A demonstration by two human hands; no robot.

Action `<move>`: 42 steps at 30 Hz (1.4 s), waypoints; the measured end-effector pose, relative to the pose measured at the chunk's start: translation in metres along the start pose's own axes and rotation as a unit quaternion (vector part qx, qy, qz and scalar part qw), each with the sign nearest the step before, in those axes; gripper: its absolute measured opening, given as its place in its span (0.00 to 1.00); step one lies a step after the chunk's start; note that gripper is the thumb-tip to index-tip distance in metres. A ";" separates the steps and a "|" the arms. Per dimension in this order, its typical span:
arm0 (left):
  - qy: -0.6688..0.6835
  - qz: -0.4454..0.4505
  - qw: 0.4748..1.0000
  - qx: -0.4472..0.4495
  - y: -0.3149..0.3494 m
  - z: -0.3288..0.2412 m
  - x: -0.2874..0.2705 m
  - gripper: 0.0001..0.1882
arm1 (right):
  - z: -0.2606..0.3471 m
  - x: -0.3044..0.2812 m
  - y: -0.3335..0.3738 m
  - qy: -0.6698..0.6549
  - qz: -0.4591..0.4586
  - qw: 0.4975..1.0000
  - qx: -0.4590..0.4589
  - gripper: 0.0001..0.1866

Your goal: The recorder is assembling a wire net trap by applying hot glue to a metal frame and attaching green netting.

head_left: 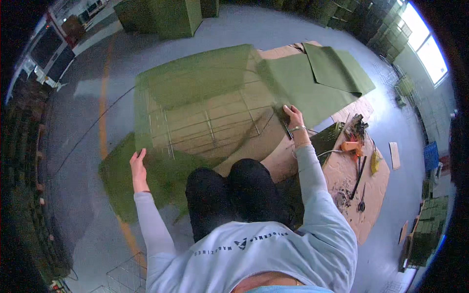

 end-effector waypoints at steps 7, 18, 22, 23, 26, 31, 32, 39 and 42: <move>-0.042 0.070 0.997 -0.006 -0.021 0.031 0.004 0.15 | -0.036 -0.045 -0.014 0.140 -0.109 0.983 -0.042 0.32; -0.109 0.088 0.990 0.003 -0.009 0.015 -0.002 0.19 | -0.016 -0.004 0.003 0.140 0.051 0.989 0.008 0.14; -0.040 0.063 0.997 -0.034 -0.008 0.008 0.020 0.18 | -0.009 -0.015 0.009 0.143 0.036 0.989 -0.012 0.11; -0.043 0.084 0.995 -0.029 -0.006 0.005 0.023 0.18 | -0.012 -0.013 0.010 0.119 0.045 0.992 0.014 0.11; -0.036 0.056 0.998 -0.013 -0.008 0.003 0.010 0.17 | -0.017 -0.003 0.007 0.076 0.058 0.995 0.031 0.10; -0.018 0.049 0.999 -0.016 -0.010 0.008 0.022 0.17 | -0.022 -0.018 0.000 0.171 0.002 0.985 0.024 0.09; -0.029 0.005 1.000 0.003 -0.006 0.000 0.025 0.17 | -0.024 -0.013 0.001 0.131 0.016 0.991 0.038 0.10; -0.011 0.021 1.000 -0.001 -0.019 0.013 0.007 0.18 | -0.023 -0.007 -0.007 0.134 0.044 0.990 -0.009 0.10; -0.058 0.026 0.998 0.005 -0.026 0.015 0.006 0.17 | -0.022 -0.014 -0.004 0.192 0.021 0.981 -0.023 0.10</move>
Point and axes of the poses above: each hand's wrist, its own y-axis away from the middle knuckle, its own x-axis out of the palm, z = x × y, the point moved 6 cm from there along -y, towards the middle knuckle, and after that the axes turned 12 degrees about y, right-handed, at the moved point
